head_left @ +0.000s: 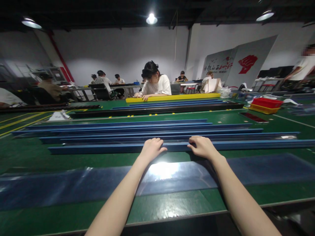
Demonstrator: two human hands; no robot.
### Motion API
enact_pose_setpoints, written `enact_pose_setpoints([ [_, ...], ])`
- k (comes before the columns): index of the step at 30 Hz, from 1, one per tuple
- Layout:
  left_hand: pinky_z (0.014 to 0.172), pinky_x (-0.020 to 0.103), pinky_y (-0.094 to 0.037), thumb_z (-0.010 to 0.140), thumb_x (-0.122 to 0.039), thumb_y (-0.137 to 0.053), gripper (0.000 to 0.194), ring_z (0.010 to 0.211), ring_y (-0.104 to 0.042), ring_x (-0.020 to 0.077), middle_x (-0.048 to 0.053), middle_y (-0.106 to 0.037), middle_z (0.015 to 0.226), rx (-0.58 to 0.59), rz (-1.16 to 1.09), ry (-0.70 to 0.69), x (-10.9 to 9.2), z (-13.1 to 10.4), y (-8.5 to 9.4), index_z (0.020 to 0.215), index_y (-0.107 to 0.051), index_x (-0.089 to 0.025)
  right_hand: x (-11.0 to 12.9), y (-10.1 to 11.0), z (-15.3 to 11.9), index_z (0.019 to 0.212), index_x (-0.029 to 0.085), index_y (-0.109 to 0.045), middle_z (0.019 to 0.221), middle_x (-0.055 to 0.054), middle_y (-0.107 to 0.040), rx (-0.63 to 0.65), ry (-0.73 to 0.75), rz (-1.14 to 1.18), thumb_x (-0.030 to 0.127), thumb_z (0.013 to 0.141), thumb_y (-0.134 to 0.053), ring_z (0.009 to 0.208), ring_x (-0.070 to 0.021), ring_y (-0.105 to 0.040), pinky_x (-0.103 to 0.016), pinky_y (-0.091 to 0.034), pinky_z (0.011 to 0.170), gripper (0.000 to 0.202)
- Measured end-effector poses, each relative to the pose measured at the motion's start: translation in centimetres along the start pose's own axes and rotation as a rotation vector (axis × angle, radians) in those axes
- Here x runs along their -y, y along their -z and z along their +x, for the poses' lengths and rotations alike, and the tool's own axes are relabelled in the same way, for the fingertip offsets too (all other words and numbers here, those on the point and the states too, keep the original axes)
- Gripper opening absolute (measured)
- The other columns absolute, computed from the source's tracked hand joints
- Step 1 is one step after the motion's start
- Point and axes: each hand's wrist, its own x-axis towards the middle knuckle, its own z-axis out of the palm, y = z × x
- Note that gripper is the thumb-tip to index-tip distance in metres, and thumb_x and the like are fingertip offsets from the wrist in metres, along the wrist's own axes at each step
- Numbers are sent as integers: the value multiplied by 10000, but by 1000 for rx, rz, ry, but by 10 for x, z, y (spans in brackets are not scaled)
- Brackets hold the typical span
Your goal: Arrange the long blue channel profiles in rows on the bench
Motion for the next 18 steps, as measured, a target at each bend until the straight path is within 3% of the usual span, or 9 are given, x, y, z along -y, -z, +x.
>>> enact_pose_setpoints([
  [7,678,261,-400,829,-451,-493,279,841,-568,176,31,-632,857,-13,-16,-2,0,-1,-2,812,-571,-184,5,-2,1,797,188,-617,862,-59,-657,6,62,11,472,843,-398,849,-186,-584,-244,-339,646,361],
  [18,689,261,-408,826,-450,-498,277,853,-569,180,34,-635,874,-4,0,-2,0,0,-1,829,-573,-184,23,-9,7,851,179,-580,874,-52,-627,-62,163,62,382,849,-460,827,-161,-561,-236,-330,646,236],
])
